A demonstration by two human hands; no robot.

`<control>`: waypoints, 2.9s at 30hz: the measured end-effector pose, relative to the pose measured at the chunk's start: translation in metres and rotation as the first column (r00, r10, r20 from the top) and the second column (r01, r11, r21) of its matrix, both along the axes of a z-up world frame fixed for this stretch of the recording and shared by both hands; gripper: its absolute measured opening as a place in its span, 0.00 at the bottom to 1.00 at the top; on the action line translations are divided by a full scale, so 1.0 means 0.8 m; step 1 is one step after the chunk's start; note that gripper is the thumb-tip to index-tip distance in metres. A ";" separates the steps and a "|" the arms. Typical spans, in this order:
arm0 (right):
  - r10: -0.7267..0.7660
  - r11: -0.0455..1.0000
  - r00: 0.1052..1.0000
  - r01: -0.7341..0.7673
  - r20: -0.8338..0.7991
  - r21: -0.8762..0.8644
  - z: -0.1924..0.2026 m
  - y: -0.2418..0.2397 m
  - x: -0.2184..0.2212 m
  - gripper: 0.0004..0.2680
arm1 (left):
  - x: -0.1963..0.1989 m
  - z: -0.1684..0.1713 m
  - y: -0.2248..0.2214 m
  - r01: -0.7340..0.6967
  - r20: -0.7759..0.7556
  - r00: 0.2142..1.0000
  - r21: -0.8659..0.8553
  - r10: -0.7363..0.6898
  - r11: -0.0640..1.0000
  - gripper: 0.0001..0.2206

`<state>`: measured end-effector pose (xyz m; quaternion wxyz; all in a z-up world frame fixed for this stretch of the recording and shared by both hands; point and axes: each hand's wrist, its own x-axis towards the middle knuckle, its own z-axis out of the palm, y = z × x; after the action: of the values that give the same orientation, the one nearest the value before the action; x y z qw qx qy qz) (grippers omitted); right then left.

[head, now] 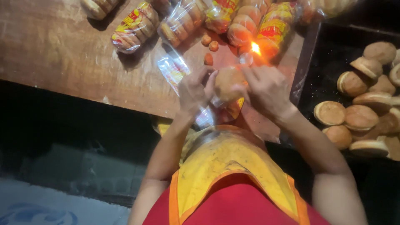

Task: The person stands at a wooden table in a bakery packaging area and places bread rolls one at a time into clear plastic bags, sealing each bag and setting the filled bags with other packaged breads. They repeatedly reach into a black tray to pick up unpackaged rolls and continue bagging them.

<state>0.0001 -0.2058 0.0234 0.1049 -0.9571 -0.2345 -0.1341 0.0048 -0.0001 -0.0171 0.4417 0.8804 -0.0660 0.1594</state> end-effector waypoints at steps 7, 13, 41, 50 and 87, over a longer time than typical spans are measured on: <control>0.390 0.825 0.901 -0.433 0.189 0.364 -0.100 -0.009 0.010 0.03 | 0.078 -0.042 -0.016 0.313 -0.127 0.929 -0.229 -0.347 0.922 0.08; 0.185 0.104 0.919 0.333 -0.347 0.937 -0.128 -0.071 -0.039 0.11 | 0.086 -0.090 0.025 0.765 -0.387 0.376 -0.383 -0.842 0.517 0.35; -0.038 0.114 0.958 0.287 -0.285 0.951 -0.117 -0.048 -0.042 0.08 | 0.039 -0.119 -0.009 0.873 -0.288 0.186 -0.391 -0.939 0.293 0.63; -0.047 -0.021 0.961 0.271 -0.272 0.962 -0.175 -0.042 -0.010 0.05 | 0.018 -0.210 0.061 0.697 -0.266 0.560 -0.360 -0.785 0.620 0.64; -0.430 0.256 0.851 0.435 -0.301 0.863 -0.323 -0.121 -0.080 0.13 | -0.008 -0.184 0.003 0.658 -0.270 0.751 0.381 -0.602 0.649 0.58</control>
<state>-0.0643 -0.3029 -0.2347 0.5690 -0.7656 0.1487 -0.2606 -0.0017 0.0021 -0.1644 0.2544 0.8873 -0.3768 -0.0770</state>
